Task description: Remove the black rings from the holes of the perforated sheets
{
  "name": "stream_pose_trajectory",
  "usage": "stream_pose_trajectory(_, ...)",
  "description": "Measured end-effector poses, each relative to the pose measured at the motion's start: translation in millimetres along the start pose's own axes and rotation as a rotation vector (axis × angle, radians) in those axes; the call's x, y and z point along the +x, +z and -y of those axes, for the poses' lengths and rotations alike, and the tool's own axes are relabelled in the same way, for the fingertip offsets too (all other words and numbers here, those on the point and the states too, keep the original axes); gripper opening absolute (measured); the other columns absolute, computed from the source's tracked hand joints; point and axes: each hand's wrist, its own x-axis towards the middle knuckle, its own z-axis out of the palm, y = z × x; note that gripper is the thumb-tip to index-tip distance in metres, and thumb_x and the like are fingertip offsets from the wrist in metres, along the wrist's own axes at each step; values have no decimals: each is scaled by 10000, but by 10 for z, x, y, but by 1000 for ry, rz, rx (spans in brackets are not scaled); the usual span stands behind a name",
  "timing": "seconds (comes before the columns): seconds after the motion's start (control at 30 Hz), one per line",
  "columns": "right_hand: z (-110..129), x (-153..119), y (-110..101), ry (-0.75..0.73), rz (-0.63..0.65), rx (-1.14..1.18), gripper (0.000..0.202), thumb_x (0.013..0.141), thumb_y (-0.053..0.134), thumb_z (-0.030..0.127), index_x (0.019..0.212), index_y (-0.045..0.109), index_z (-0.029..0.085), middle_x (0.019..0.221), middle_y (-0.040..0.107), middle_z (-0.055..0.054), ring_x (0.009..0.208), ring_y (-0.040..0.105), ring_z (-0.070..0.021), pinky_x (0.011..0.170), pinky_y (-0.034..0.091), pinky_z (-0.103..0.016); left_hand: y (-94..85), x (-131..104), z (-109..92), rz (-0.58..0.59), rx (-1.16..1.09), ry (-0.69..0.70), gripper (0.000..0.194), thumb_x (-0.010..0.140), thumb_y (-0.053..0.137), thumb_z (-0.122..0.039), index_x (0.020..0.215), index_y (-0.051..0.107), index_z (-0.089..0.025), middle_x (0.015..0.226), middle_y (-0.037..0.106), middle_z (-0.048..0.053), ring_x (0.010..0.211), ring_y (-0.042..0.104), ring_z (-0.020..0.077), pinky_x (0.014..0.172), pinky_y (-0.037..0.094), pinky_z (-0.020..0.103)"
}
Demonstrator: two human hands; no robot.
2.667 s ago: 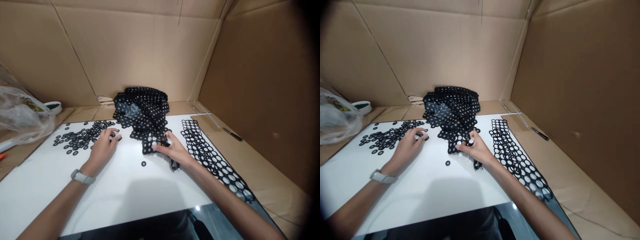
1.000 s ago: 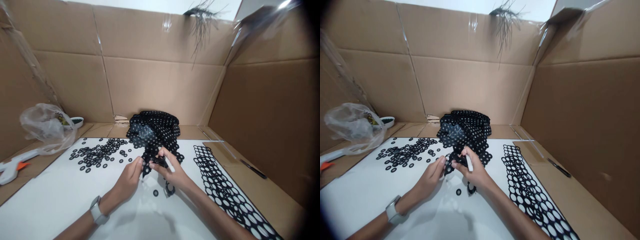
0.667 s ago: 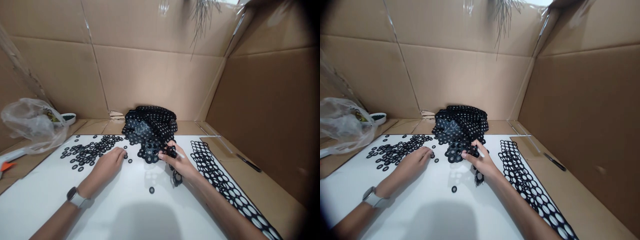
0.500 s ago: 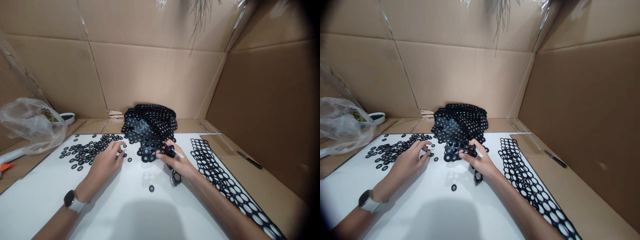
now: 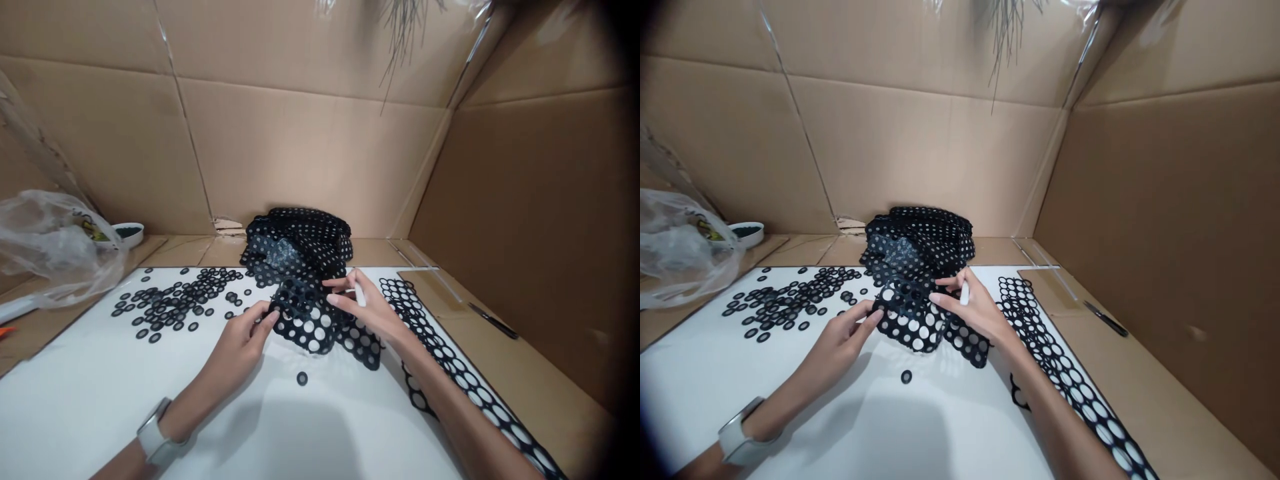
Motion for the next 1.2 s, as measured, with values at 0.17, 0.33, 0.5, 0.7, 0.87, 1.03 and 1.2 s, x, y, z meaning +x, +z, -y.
stream_pose_trajectory(0.17,124,-33,223,0,159,171,681,778,1001,377,967,351,298,1286,755,-60,1310,695,-294,1079,538,-458,74,-44,12,25,93,155,259,1143,473,-400,1184,687,-259,1108,779,38,980,710,229,878,492,334)
stream_pose_trajectory(0.33,120,-77,520,83,196,235,583,786,976,343,925,415,274,987,648,14,1092,718,-263,802,548,-320,114,-88,48,11,194,158,231,1153,470,-405,1259,625,-270,1115,811,25,846,749,208,736,509,309)
stream_pose_trajectory(0.5,112,-96,584,124,98,271,592,784,964,333,857,380,260,935,672,17,875,704,-227,702,489,-302,98,-118,33,-141,392,323,182,1151,539,-373,1277,589,-251,1104,806,16,706,738,162,596,479,273)
stream_pose_trajectory(0.7,116,-148,636,157,78,383,617,731,1003,274,882,405,253,939,664,40,804,647,-171,699,473,-275,26,-99,61,-257,648,627,250,1133,567,-227,1327,721,-256,1250,801,34,816,787,150,555,477,250)
stream_pose_trajectory(0.87,58,-191,683,110,75,312,618,721,995,238,902,404,257,928,636,58,787,584,-154,710,479,-274,-45,-67,119,-168,571,636,262,1116,597,-203,1312,760,-265,1196,825,13,838,805,148,609,535,239)
stream_pose_trajectory(1.03,26,-209,690,12,28,69,498,812,878,233,874,384,259,890,655,43,807,595,-181,705,448,-288,-70,-61,71,-87,574,668,245,1129,571,-220,1265,771,-257,1196,841,11,828,814,158,581,520,258)
stream_pose_trajectory(1.2,118,-243,687,-44,38,-87,419,835,782,194,848,368,258,864,637,40,787,580,-183,691,413,-294,-32,-80,1,-131,768,817,228,1107,547,-206,1196,750,-154,1106,859,65,717,791,192,479,431,330)
